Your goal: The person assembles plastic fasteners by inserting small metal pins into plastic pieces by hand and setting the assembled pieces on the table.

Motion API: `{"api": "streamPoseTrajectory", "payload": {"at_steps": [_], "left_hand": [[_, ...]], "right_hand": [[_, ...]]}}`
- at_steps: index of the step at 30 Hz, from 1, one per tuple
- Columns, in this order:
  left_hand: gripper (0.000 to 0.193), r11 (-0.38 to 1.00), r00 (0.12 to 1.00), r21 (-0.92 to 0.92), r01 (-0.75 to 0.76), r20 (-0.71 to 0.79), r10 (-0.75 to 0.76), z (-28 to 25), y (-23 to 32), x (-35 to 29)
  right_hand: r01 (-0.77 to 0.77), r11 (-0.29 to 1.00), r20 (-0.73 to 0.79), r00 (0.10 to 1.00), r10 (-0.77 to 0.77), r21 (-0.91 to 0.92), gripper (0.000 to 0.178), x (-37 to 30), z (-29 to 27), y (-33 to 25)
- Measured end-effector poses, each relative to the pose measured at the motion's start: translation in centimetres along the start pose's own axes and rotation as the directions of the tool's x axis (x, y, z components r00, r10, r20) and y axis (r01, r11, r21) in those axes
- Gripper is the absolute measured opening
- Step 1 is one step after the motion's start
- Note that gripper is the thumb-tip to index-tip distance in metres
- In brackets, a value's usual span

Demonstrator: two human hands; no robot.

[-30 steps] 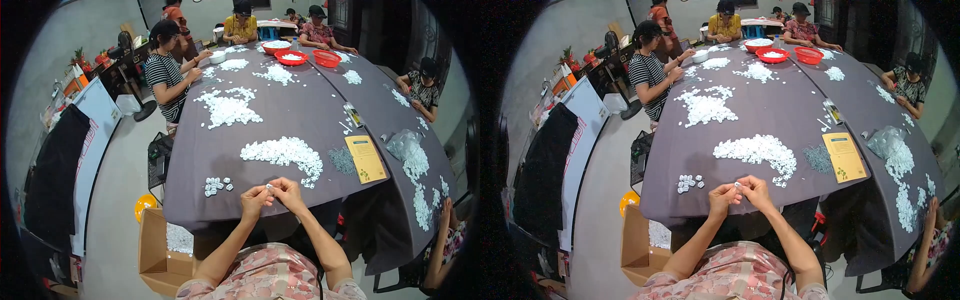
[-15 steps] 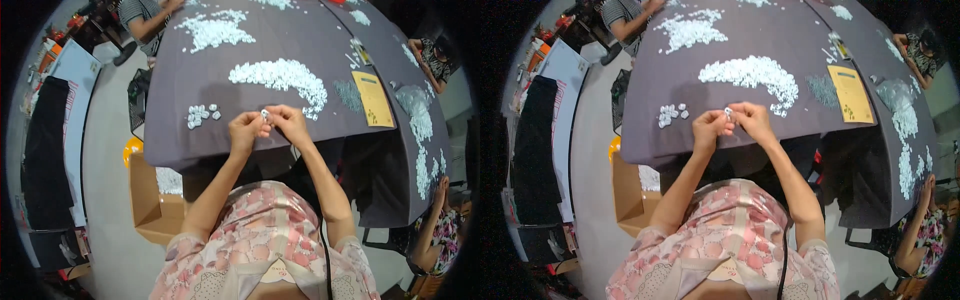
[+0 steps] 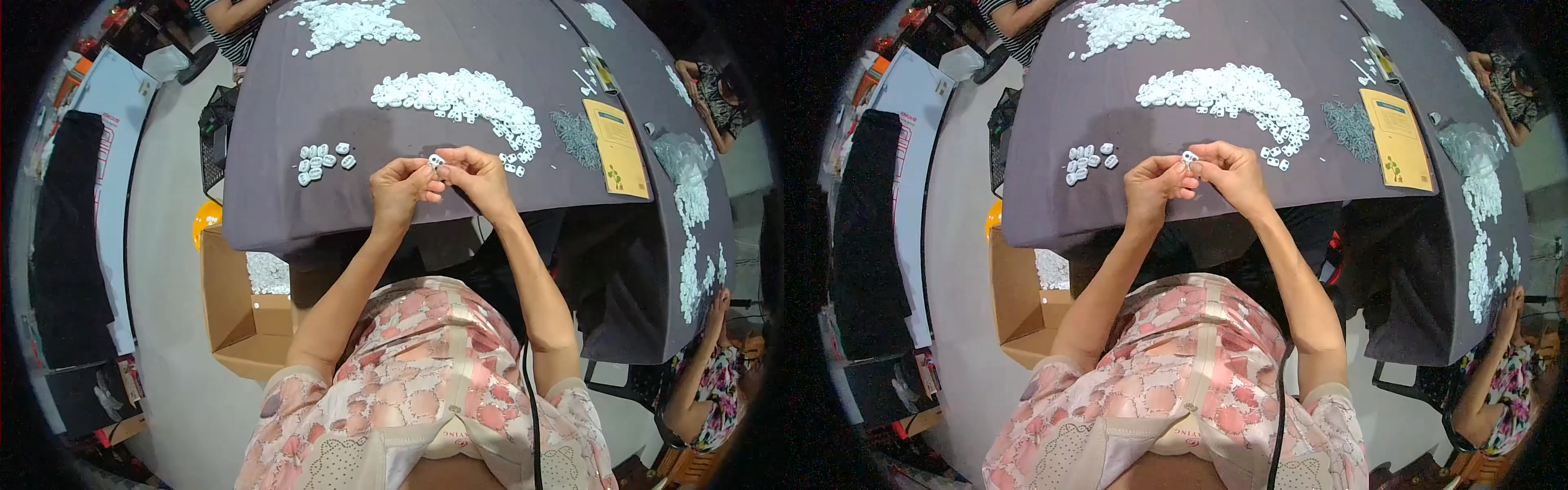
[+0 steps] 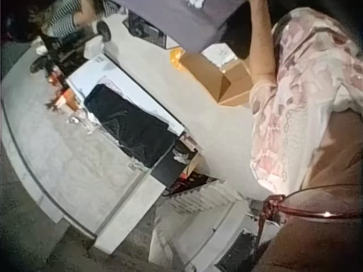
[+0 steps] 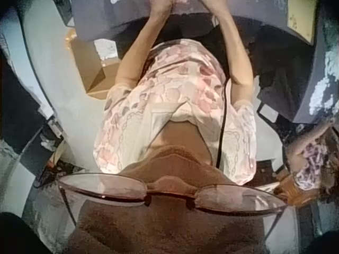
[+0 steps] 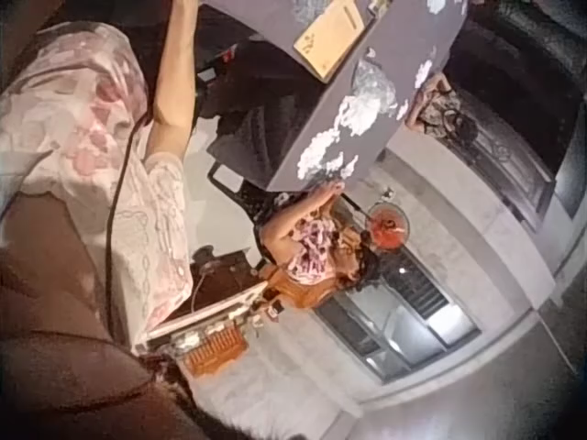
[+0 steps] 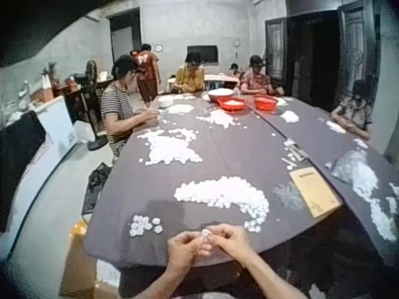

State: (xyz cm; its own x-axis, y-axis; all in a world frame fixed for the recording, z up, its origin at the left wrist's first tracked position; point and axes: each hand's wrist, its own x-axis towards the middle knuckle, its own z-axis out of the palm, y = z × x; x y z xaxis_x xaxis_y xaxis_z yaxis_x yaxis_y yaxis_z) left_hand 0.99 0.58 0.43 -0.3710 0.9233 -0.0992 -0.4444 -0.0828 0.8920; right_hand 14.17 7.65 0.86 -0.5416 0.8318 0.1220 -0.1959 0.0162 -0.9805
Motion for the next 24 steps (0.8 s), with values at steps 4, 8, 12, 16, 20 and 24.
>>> {"api": "streamPoseTrajectory", "payload": {"at_steps": [4, 8, 12, 16, 20, 24], "left_hand": [[0.012, 1.0, 1.0, 0.002, -0.009, 0.0, 0.009, 0.1, 0.1, -0.1], [0.014, 0.998, 0.997, 0.024, 0.063, 0.053, -0.064, 0.3, 0.8, 0.1], [0.018, 0.885, 0.989, 0.442, -0.148, 0.068, 0.132, 0.0, 1.7, 0.4], [0.015, 0.539, 0.86, 0.672, -0.507, 0.361, 0.36, -0.2, 0.2, 1.9], [0.012, 0.525, 0.862, 0.69, -0.499, 0.33, 0.386, 0.1, -0.6, 1.9], [0.008, 0.527, 0.884, 0.724, -0.444, 0.261, 0.387, 0.5, -0.5, 1.7]], "right_hand": [[0.027, 0.996, -0.03, 0.999, -0.029, -0.088, 0.016, 0.0, 0.4, 0.1], [0.058, 0.988, -0.028, 0.998, -0.063, -0.144, 0.014, 0.4, -0.4, 0.3], [0.127, 0.85, 0.02, 0.991, -0.136, -0.512, 0.015, 0.3, -1.1, -0.7], [0.361, 0.595, 0.19, 0.924, -0.331, -0.718, 0.013, 0.1, -1.0, -1.1], [0.396, 0.551, 0.191, 0.9, -0.393, -0.734, 0.012, 0.1, -1.1, -0.6], [0.406, 0.495, 0.199, 0.887, -0.417, -0.768, 0.013, 0.2, -1.5, -0.5]]}}
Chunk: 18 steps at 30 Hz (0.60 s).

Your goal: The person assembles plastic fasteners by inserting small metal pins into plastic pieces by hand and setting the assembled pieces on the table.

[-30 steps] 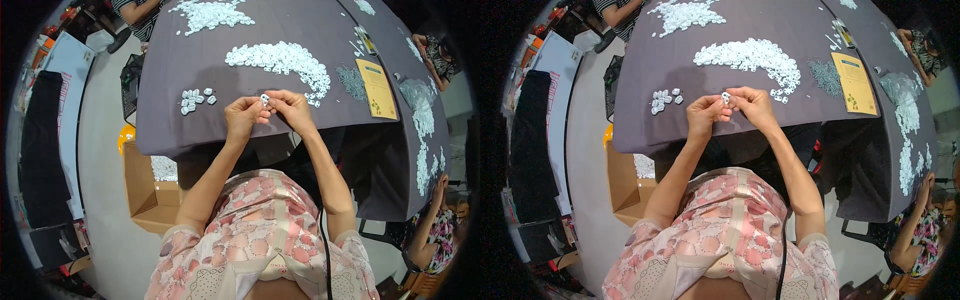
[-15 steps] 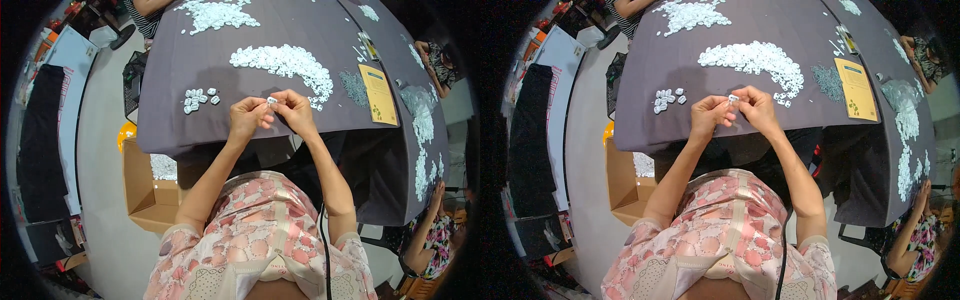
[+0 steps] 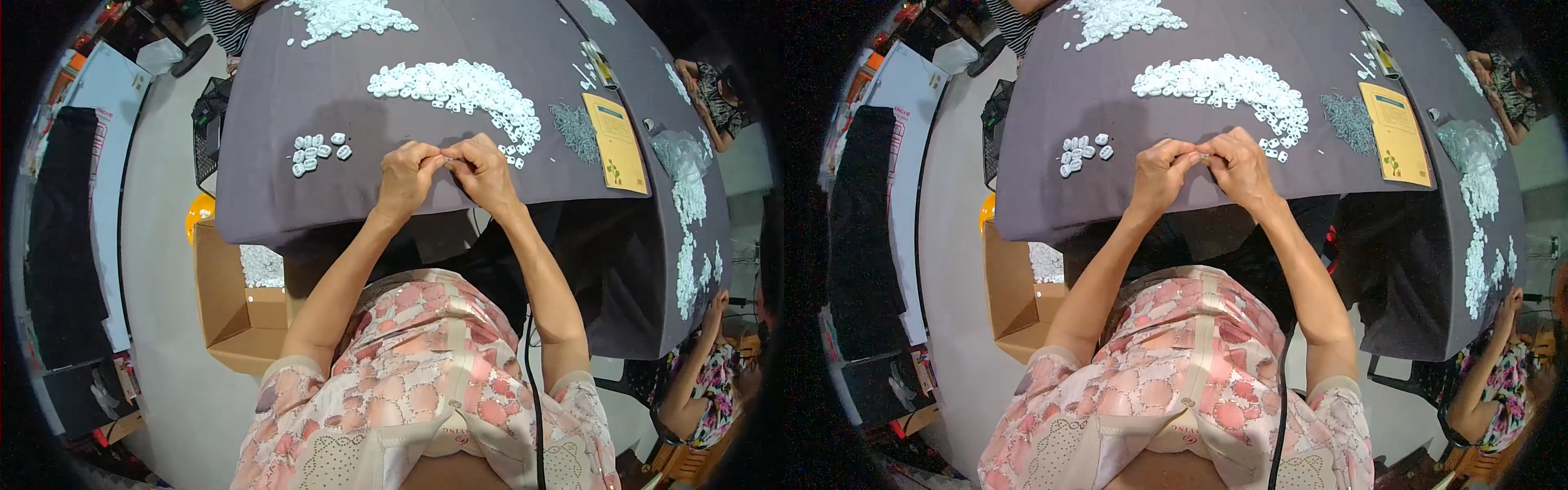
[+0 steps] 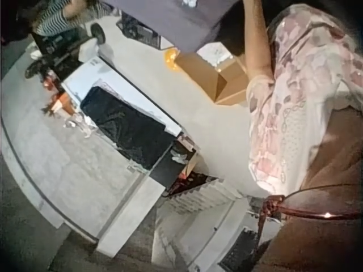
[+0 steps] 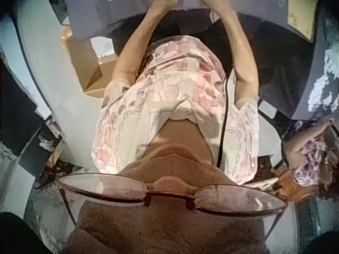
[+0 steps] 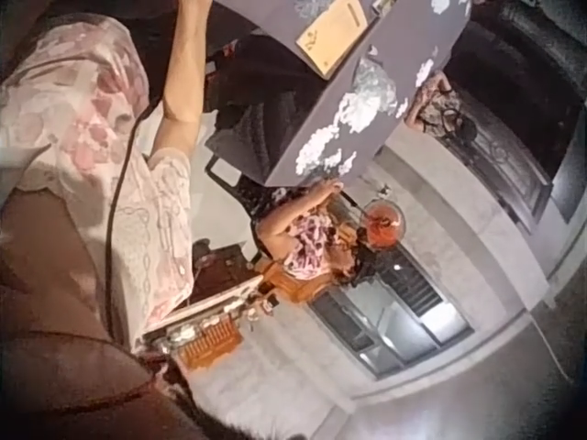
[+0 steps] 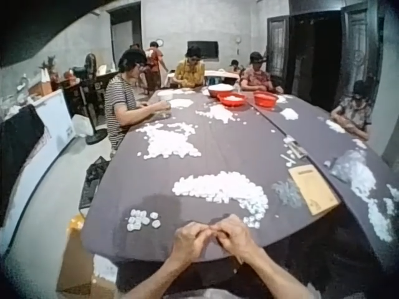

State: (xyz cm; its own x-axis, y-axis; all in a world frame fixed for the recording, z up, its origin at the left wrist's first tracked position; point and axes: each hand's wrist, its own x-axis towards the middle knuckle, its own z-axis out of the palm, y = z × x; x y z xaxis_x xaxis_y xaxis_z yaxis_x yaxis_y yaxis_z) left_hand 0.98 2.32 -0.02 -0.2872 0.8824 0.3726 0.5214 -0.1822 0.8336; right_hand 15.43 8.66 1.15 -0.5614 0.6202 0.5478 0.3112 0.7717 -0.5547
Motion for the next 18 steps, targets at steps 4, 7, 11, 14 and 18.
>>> {"api": "streamPoseTrajectory", "payload": {"at_steps": [4, 7, 11, 14, 18], "left_hand": [[0.01, 0.992, 0.994, 0.069, -0.106, -0.019, 0.107, -0.09, -0.33, -0.02], [0.009, 0.987, 0.991, 0.095, -0.132, -0.009, 0.133, -0.08, -0.39, 0.0], [0.008, 0.986, 0.991, 0.094, -0.137, 0.0, 0.137, -0.04, -0.38, 0.03], [0.008, 0.981, 0.988, 0.112, -0.157, 0.008, 0.157, -0.08, -0.51, 0.0], [0.009, 0.956, 0.975, 0.192, -0.223, 0.024, 0.223, -0.11, -0.62, 0.07]], "right_hand": [[0.013, 0.999, -0.004, 1.0, -0.012, 0.045, 0.015, 0.04, 0.08, 0.13], [-0.004, 0.997, -0.028, 1.0, 0.006, 0.072, 0.014, 0.1, 0.09, -0.01], [-0.06, 0.995, -0.005, 0.998, 0.061, 0.078, 0.012, -0.2, 0.28, 0.2], [-0.028, 0.998, -0.023, 0.999, 0.029, 0.057, 0.012, -0.24, 0.5, 0.28], [0.021, 1.0, -0.031, 0.999, -0.021, 0.008, 0.01, -0.2, 0.57, 0.38]]}}
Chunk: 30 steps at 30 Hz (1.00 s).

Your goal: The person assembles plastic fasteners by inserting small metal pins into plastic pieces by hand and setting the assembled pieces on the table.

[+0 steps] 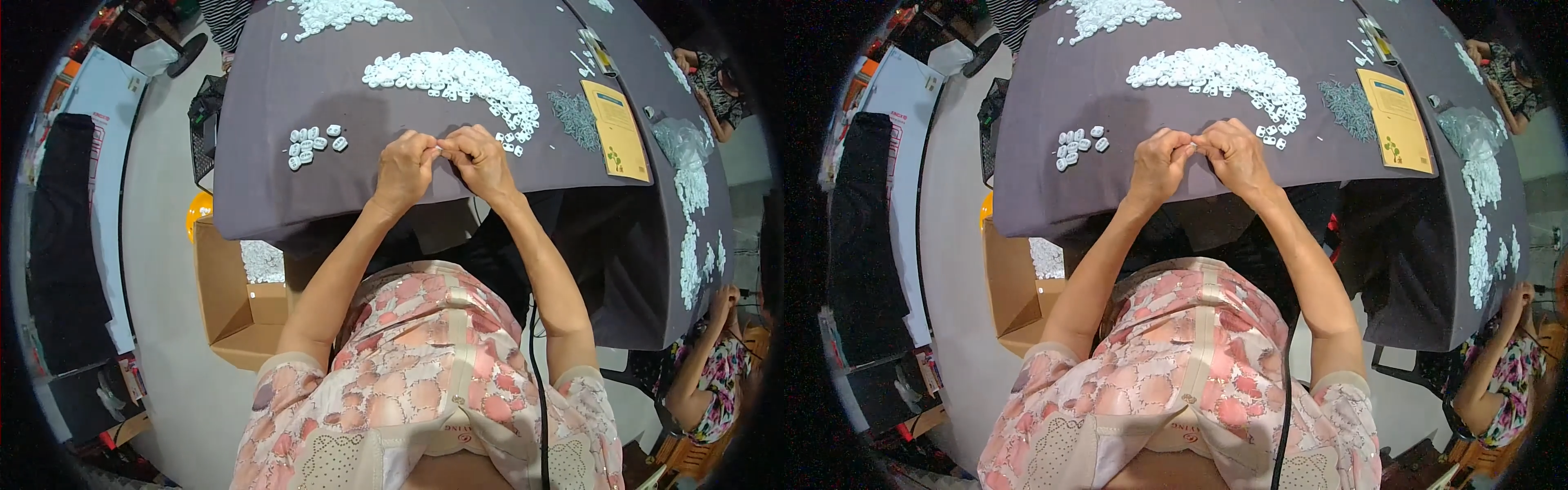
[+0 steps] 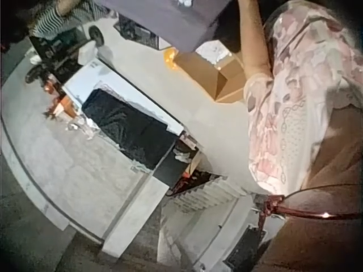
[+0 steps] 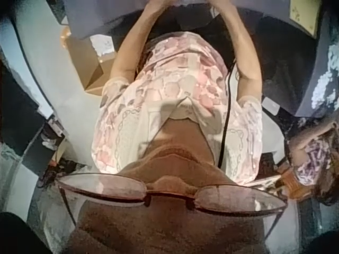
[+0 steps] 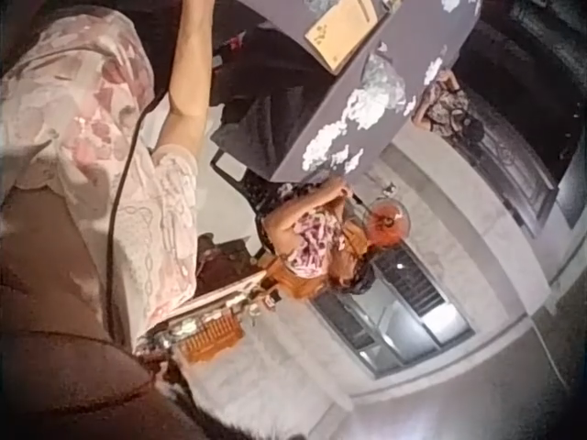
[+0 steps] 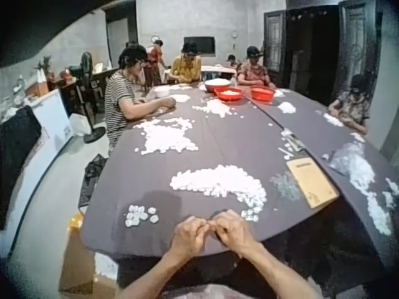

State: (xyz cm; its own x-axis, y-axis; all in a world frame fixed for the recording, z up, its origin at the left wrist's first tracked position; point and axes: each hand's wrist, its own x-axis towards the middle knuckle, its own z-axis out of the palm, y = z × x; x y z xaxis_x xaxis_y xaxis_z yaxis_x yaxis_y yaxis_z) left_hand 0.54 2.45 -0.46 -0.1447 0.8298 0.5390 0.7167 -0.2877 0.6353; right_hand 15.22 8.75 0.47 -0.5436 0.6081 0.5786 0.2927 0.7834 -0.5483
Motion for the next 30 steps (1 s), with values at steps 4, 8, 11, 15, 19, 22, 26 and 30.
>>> {"api": "streamPoseTrajectory", "payload": {"at_steps": [4, 8, 11, 15, 19, 22, 26, 30], "left_hand": [[0.008, 0.993, 0.998, -0.098, 0.061, 0.005, -0.061, -0.1, 0.2, 0.1], [0.008, 0.995, 0.998, -0.082, 0.06, -0.002, -0.06, -0.2, 0.3, -0.1], [0.008, 0.995, 0.998, -0.076, 0.063, 0.024, -0.061, -0.3, 0.2, -0.2], [0.008, 0.998, 0.999, -0.047, 0.034, 0.016, -0.033, -0.3, 0.0, -0.3], [0.006, 0.999, 0.998, -0.03, 0.046, 0.042, -0.044, -0.2, 0.7, 0.0], [0.006, 0.997, 0.999, 0.073, -0.025, 0.038, 0.023, 0.0, 0.6, -0.1], [0.006, 0.998, 1.0, 0.066, -0.015, 0.028, 0.014, -0.1, 0.5, 0.1], [0.01, 0.951, 0.964, -0.211, 0.225, 0.187, -0.187, -1.0, -0.5, 0.7]], "right_hand": [[-0.013, 1.0, -0.004, 1.0, 0.013, 0.014, 0.008, -0.1, 0.1, 0.2], [-0.013, 1.0, -0.007, 1.0, 0.013, 0.008, 0.006, -0.3, 0.1, 0.1], [-0.015, 1.0, -0.027, 1.0, 0.015, 0.023, 0.004, -0.5, 0.4, -0.3], [-0.027, 1.0, -0.008, 1.0, 0.027, -0.008, 0.003, -0.7, 0.5, -0.3], [0.003, 0.999, -0.013, 1.0, -0.004, -0.036, 0.007, -0.8, 0.2, 0.0], [0.0, 1.0, -0.034, 0.999, -0.001, -0.018, 0.012, -0.7, 0.6, -0.2], [-0.009, 1.0, 0.0, 1.0, 0.009, 0.007, 0.006, -0.5, 0.3, 0.1], [-0.058, 0.997, 0.015, 0.998, 0.057, 0.048, 0.016, -0.7, 0.3, 0.0]]}}
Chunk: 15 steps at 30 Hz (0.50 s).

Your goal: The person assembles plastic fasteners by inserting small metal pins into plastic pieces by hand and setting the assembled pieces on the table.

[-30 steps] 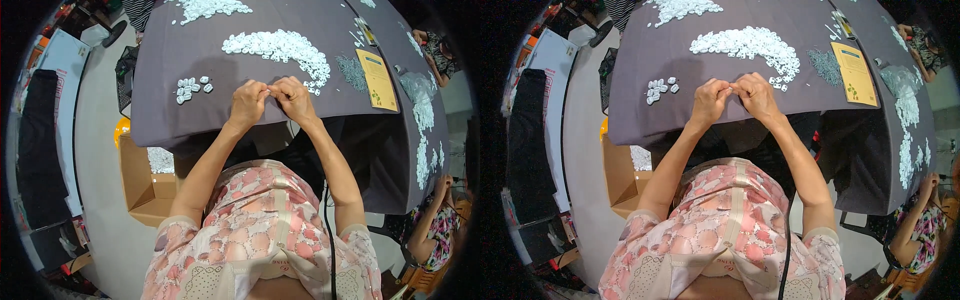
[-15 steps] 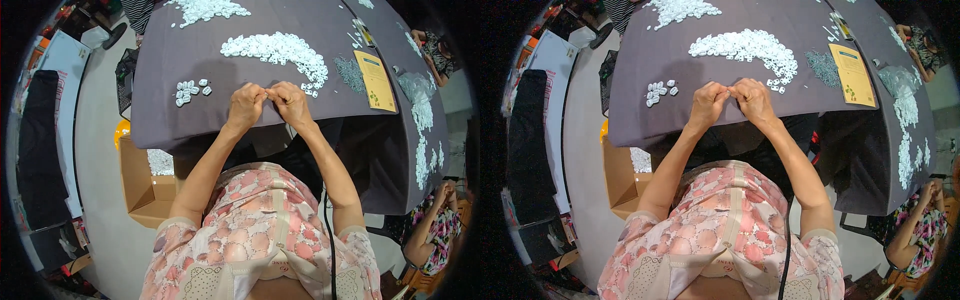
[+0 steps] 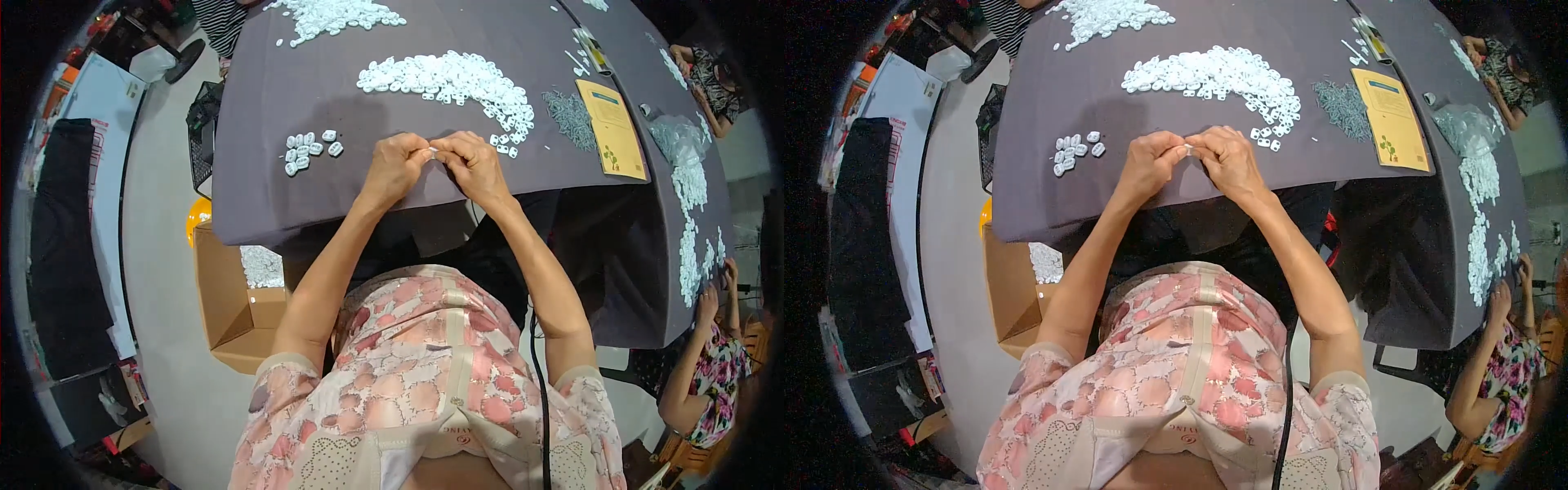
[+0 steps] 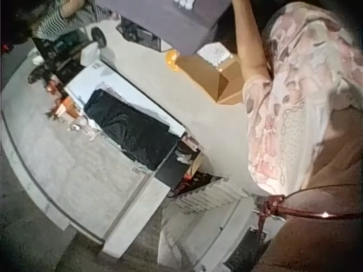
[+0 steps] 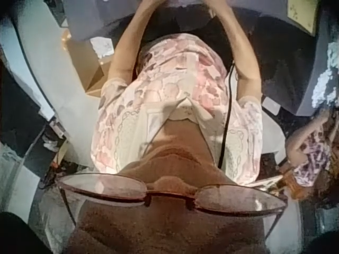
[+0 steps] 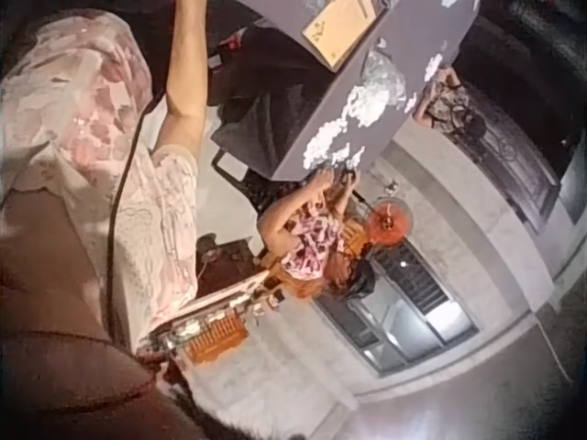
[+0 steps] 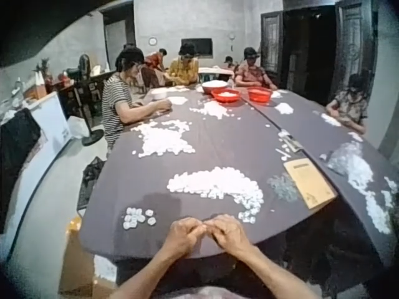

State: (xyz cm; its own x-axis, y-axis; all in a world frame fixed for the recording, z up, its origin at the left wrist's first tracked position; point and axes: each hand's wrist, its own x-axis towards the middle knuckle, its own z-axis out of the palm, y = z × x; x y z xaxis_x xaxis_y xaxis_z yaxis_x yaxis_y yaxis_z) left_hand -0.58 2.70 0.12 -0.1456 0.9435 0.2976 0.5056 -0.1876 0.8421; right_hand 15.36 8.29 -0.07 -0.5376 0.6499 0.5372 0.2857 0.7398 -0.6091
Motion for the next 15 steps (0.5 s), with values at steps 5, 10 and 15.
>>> {"api": "streamPoseTrajectory", "payload": {"at_steps": [5, 10, 15], "left_hand": [[0.011, 0.891, 0.953, -0.34, 0.3, 0.155, -0.261, -0.73, 0.01, 0.47], [0.012, 0.886, 0.945, -0.33, 0.325, 0.159, -0.287, -0.36, 0.24, 0.87], [0.011, 0.931, 0.963, -0.255, 0.261, 0.128, -0.235, -0.12, -0.09, 0.5]], "right_hand": [[-0.091, 0.994, 0.084, 0.993, 0.086, 0.059, 0.026, 0.28, -0.2, -0.56], [-0.061, 0.998, 0.032, 0.998, 0.061, -0.015, 0.025, 0.29, -0.3, -0.58], [0.048, 0.999, -0.044, 0.998, -0.048, -0.006, 0.02, 0.09, -0.06, -0.25]]}}
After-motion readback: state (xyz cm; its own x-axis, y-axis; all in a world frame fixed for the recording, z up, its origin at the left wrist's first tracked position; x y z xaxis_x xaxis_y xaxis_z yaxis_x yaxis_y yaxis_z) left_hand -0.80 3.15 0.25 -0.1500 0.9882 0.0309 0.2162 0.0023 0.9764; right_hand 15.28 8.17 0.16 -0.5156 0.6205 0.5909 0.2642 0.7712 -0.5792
